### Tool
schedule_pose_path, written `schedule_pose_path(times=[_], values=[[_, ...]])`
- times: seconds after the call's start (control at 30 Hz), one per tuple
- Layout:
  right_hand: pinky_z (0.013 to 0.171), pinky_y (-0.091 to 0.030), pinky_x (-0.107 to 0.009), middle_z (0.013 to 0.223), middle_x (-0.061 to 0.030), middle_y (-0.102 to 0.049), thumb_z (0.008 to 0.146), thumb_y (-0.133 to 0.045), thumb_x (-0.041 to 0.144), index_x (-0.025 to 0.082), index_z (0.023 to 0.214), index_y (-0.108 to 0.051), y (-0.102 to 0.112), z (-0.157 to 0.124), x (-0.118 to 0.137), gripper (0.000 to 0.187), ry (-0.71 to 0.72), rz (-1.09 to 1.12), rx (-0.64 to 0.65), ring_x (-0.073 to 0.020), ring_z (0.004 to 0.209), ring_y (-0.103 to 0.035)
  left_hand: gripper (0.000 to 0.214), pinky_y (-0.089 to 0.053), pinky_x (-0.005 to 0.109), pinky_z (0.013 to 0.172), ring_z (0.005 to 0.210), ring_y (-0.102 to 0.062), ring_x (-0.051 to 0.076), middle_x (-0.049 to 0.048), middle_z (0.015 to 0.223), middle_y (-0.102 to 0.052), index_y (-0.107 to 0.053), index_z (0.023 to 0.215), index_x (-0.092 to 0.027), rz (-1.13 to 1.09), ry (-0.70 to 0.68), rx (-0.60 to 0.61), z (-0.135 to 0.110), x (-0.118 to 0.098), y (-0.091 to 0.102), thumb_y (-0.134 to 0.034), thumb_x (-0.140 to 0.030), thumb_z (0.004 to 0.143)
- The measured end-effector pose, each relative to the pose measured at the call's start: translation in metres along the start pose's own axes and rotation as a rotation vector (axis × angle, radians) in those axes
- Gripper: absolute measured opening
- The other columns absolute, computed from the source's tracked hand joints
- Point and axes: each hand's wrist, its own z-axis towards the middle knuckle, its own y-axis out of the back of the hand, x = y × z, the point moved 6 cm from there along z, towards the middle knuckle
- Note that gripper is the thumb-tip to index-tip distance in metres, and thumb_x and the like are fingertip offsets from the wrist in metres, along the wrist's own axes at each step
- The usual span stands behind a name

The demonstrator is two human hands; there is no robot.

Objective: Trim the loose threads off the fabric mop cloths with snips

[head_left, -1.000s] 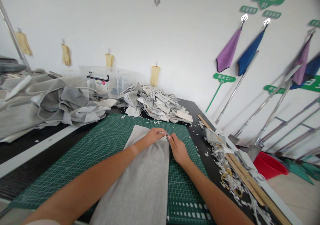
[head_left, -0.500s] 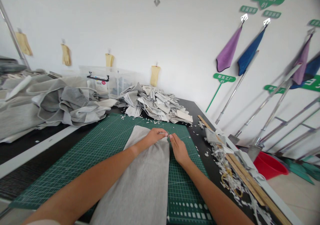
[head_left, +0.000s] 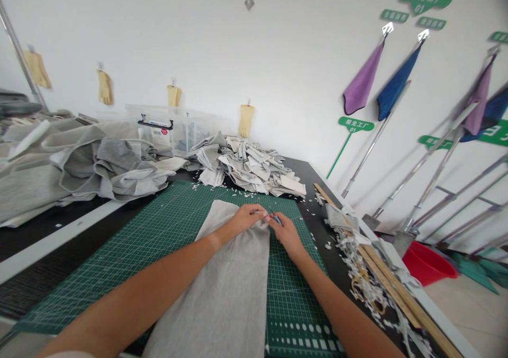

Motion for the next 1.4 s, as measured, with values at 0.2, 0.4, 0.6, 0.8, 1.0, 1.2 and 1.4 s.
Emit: schedule_pose_path(times=[0.2,0.4,0.6,0.8,1.0,1.2,1.4], values=[[0.04,-0.017,-0.022,0.049,0.0085,-0.033,0.079,-0.066,0.053,0.021,0.076,-0.051,-0.004,0.001,-0.008,0.036,-0.1,0.149,-0.021,-0.0073,0.042,-0.027,0.03,-0.049,0.026,0.081,0.086,-0.065,0.018,0.0063,0.092,-0.074,-0.075,0.094,-0.015,0.009,-0.01,-0.032,0.002,0.002,-0.001,-0.058,-0.041,0.09],[0.037,-0.005,-0.021,0.048,0.0118,-0.026,0.075,-0.071,0.051,0.023,0.07,-0.038,-0.02,-0.014,0.001,0.043,-0.226,0.324,0.143,-0.005,0.04,-0.014,0.03,-0.047,0.025,0.074,0.079,-0.061,0.017,0.0039,0.086,-0.071,-0.071,0.091,-0.016,0.106,-0.019,-0.297,0.009,-0.019,0.021,-0.054,-0.041,0.092],[0.037,-0.008,-0.021,0.048,0.0129,-0.026,0.074,-0.076,0.052,0.023,0.07,-0.036,-0.035,-0.041,0.023,0.05,-0.264,0.407,0.433,-0.0043,0.041,-0.015,0.028,-0.044,0.025,0.072,0.075,-0.059,0.016,0.0014,0.081,-0.068,-0.069,0.092,-0.017,0.151,-0.11,-0.516,0.023,-0.078,0.07,-0.055,-0.041,0.092],[0.038,-0.01,-0.022,0.044,0.0126,-0.026,0.076,-0.078,0.047,0.022,0.063,-0.035,-0.046,-0.062,0.045,0.051,-0.3,0.372,0.704,-0.0037,0.039,-0.015,0.025,-0.045,0.026,0.078,0.083,-0.06,0.016,0.0013,0.087,-0.068,-0.068,0.094,-0.019,0.182,-0.322,-0.756,0.021,-0.161,0.133,-0.056,-0.041,0.094],[0.04,-0.012,-0.022,0.041,0.011,-0.032,0.075,-0.079,0.048,0.019,0.063,-0.046,-0.03,-0.063,0.06,0.045,-0.242,0.201,0.701,-0.0039,0.038,-0.022,0.024,-0.045,0.023,0.073,0.081,-0.058,0.013,0.0008,0.088,-0.066,-0.067,0.096,-0.019,0.246,-0.511,-0.954,-0.004,-0.238,0.185,-0.061,-0.041,0.094],[0.04,-0.011,-0.024,0.045,0.0107,-0.03,0.08,-0.075,0.051,0.019,0.072,-0.051,0.026,-0.047,0.079,0.041,-0.147,0.118,0.47,-0.0049,0.041,-0.019,0.028,-0.042,0.021,0.071,0.068,-0.05,0.006,-0.0018,0.075,-0.057,-0.066,0.103,-0.009,0.189,-0.645,-0.987,-0.027,-0.276,0.227,-0.061,-0.035,0.096],[0.042,-0.007,-0.024,0.055,0.0109,-0.023,0.078,-0.077,0.053,0.022,0.074,-0.042,0.096,-0.044,0.111,0.047,-0.095,0.175,0.173,-0.0043,0.045,-0.013,0.033,-0.043,0.053,0.099,0.087,-0.06,0.013,-0.0041,0.074,-0.05,-0.065,0.109,-0.005,0.15,-0.583,-0.847,-0.039,-0.293,0.248,-0.064,-0.034,0.094]])
